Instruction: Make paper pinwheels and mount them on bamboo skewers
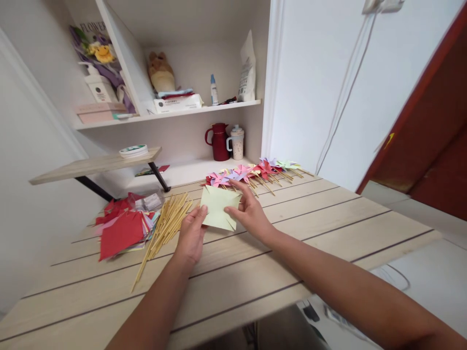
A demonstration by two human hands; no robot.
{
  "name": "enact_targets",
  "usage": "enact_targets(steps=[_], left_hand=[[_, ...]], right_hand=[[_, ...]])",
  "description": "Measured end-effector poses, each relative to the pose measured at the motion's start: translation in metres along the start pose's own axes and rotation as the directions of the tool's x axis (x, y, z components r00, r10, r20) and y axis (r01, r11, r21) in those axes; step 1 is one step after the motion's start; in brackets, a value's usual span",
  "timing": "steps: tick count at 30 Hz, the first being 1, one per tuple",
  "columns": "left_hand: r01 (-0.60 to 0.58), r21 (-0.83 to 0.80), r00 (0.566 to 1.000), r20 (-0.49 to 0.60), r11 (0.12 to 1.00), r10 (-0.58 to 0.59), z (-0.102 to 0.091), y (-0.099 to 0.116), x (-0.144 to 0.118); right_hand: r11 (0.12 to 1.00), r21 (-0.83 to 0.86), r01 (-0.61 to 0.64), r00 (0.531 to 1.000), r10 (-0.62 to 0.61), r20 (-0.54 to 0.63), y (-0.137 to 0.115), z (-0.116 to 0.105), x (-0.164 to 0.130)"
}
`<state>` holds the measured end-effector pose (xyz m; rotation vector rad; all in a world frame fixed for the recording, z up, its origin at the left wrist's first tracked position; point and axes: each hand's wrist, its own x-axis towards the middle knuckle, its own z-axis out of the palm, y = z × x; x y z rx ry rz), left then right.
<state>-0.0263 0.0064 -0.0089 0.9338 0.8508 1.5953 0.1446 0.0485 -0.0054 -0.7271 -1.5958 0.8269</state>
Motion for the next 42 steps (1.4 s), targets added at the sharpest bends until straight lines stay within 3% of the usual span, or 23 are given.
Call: enact_targets(steps=[5,8,13,18,21,26,35,42], left_hand=[[0.034,0.009,0.998,0.043,0.999,-0.035,0.003,-0.003,-0.001],[0.045,0.028,0.998,-0.033,0.999,-0.044,0.002,-0.004,0.0],[0.035,-0.005,0.988,-0.148,0.999,-0.036,-0.004,-0.003,0.004],[0.046,-0.063,0.993,-0.106,0.997,-0.053,-0.003,-0.002,0.004],[0.035,-0.077,0.996,-0.075,0.996,-0.041,-0.002,-0.001,0.002],[0.026,-0.113,0.996,-0.086,0.993,-0.036,-0.001,0.002,0.003],[0.018,-0.093,0.996,-0.084,0.996,-0.025,-0.002,-0.001,0.003],[-0.076,0.02,0.968,-0.238,0.997,0.079,-0.009,0.0,0.006]], right_hand=[[1.0,0.013,-0.017,1.0,0.017,-0.003,0.003,0.003,-0.003],[0.999,-0.034,0.002,0.998,0.001,0.069,0.003,0.004,-0.005],[0.956,-0.184,0.23,0.973,-0.221,0.069,0.0,-0.001,-0.004],[0.893,-0.308,0.329,0.941,-0.338,0.024,-0.007,-0.007,-0.004],[0.84,-0.362,0.404,0.911,-0.404,0.078,-0.008,-0.004,-0.008],[0.826,-0.347,0.445,0.896,-0.403,0.188,-0.004,0.003,-0.012],[0.904,-0.23,0.36,0.93,-0.327,0.169,-0.006,-0.002,-0.007],[0.947,-0.176,0.267,0.959,-0.244,0.141,-0.017,-0.007,-0.008]])
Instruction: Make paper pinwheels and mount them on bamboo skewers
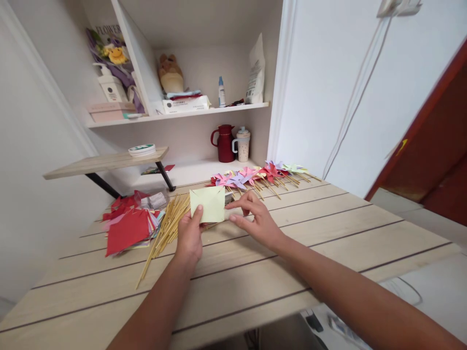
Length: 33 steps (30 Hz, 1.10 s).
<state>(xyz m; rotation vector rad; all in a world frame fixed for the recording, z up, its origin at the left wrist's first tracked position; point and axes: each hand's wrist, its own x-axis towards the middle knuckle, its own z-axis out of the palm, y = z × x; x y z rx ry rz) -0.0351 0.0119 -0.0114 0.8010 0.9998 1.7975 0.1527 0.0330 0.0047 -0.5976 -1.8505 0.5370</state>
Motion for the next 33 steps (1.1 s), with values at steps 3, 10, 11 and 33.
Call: enact_targets(steps=[3,10,11,33], left_hand=[[-0.008,0.026,0.999,0.044,1.0,0.007,0.002,0.001,-0.003],[0.08,0.046,0.974,0.208,0.996,-0.087,0.014,0.002,-0.015],[0.089,0.042,0.971,0.22,0.995,-0.097,0.014,0.002,-0.016],[0.126,-0.005,0.97,0.209,0.992,-0.122,0.015,0.005,-0.018]], right_hand=[[1.0,-0.005,-0.022,0.998,0.022,-0.059,0.001,0.002,0.0],[0.995,-0.096,0.008,0.996,-0.016,-0.086,0.013,0.006,0.002],[0.995,-0.101,0.026,0.997,-0.033,-0.069,0.014,0.007,0.001],[0.996,0.065,-0.061,0.998,0.061,-0.002,0.009,0.006,0.0]])
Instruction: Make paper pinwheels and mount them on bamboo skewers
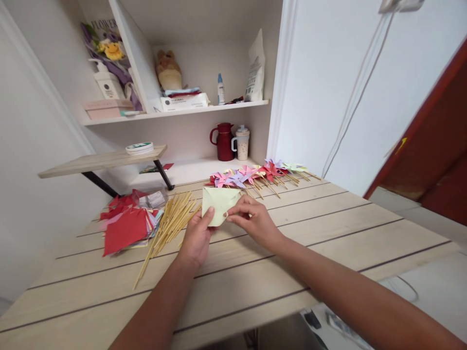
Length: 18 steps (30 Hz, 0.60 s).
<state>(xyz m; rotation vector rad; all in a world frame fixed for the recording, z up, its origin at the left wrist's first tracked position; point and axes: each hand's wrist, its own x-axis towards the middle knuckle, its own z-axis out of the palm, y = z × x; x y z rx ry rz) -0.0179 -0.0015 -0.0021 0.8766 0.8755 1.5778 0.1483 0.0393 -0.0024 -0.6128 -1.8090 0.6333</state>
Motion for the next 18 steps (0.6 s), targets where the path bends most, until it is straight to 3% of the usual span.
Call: enact_targets(steps=[18], left_hand=[[-0.014,0.061,0.998,0.066,0.998,0.01,0.0004,-0.0022,0.0]], right_hand=[[0.994,0.011,-0.11,0.994,0.109,0.015,-0.0006,-0.0004,0.0009]])
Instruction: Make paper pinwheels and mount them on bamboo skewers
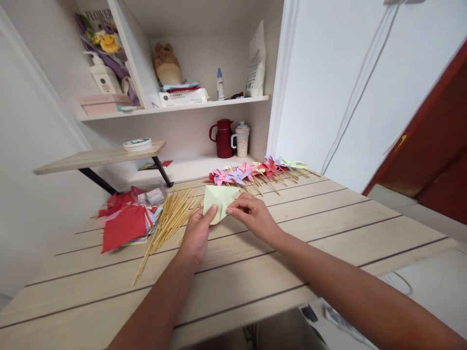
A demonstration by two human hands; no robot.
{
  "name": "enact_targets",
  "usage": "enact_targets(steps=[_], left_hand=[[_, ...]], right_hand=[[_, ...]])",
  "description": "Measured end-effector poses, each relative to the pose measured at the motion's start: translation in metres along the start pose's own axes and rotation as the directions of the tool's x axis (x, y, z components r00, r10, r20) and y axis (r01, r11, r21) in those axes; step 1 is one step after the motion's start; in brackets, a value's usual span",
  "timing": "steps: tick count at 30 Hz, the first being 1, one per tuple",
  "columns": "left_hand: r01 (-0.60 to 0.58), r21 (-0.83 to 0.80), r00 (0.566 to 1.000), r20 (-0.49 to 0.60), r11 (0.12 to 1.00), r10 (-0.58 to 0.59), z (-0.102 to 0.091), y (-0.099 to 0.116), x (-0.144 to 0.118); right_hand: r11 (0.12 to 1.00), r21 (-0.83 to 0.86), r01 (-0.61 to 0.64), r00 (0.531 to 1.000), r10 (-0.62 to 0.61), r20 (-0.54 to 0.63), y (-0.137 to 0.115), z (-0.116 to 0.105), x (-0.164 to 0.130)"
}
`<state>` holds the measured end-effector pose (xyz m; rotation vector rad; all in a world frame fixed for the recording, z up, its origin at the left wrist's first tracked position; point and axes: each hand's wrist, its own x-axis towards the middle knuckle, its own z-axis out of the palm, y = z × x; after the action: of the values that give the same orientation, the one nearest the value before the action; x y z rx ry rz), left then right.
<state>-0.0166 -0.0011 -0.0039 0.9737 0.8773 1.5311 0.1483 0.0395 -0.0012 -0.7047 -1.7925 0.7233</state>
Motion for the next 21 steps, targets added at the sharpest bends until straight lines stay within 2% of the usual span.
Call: enact_targets(steps=[7,11,21], left_hand=[[0.033,0.012,0.999,-0.008,0.999,-0.033,0.0008,0.0012,-0.0012],[0.052,-0.041,0.998,-0.017,0.998,-0.053,0.0009,0.0014,-0.0013],[0.079,-0.111,0.997,0.01,0.991,-0.079,0.0023,0.0022,-0.0018]], right_hand=[[1.0,-0.026,-0.006,1.0,0.007,0.006,0.0023,0.0011,0.0015],[0.998,-0.064,-0.021,1.0,0.021,-0.01,0.0015,0.0021,0.0022],[0.995,-0.088,0.039,0.997,-0.045,-0.064,-0.0024,0.0023,0.0017]])
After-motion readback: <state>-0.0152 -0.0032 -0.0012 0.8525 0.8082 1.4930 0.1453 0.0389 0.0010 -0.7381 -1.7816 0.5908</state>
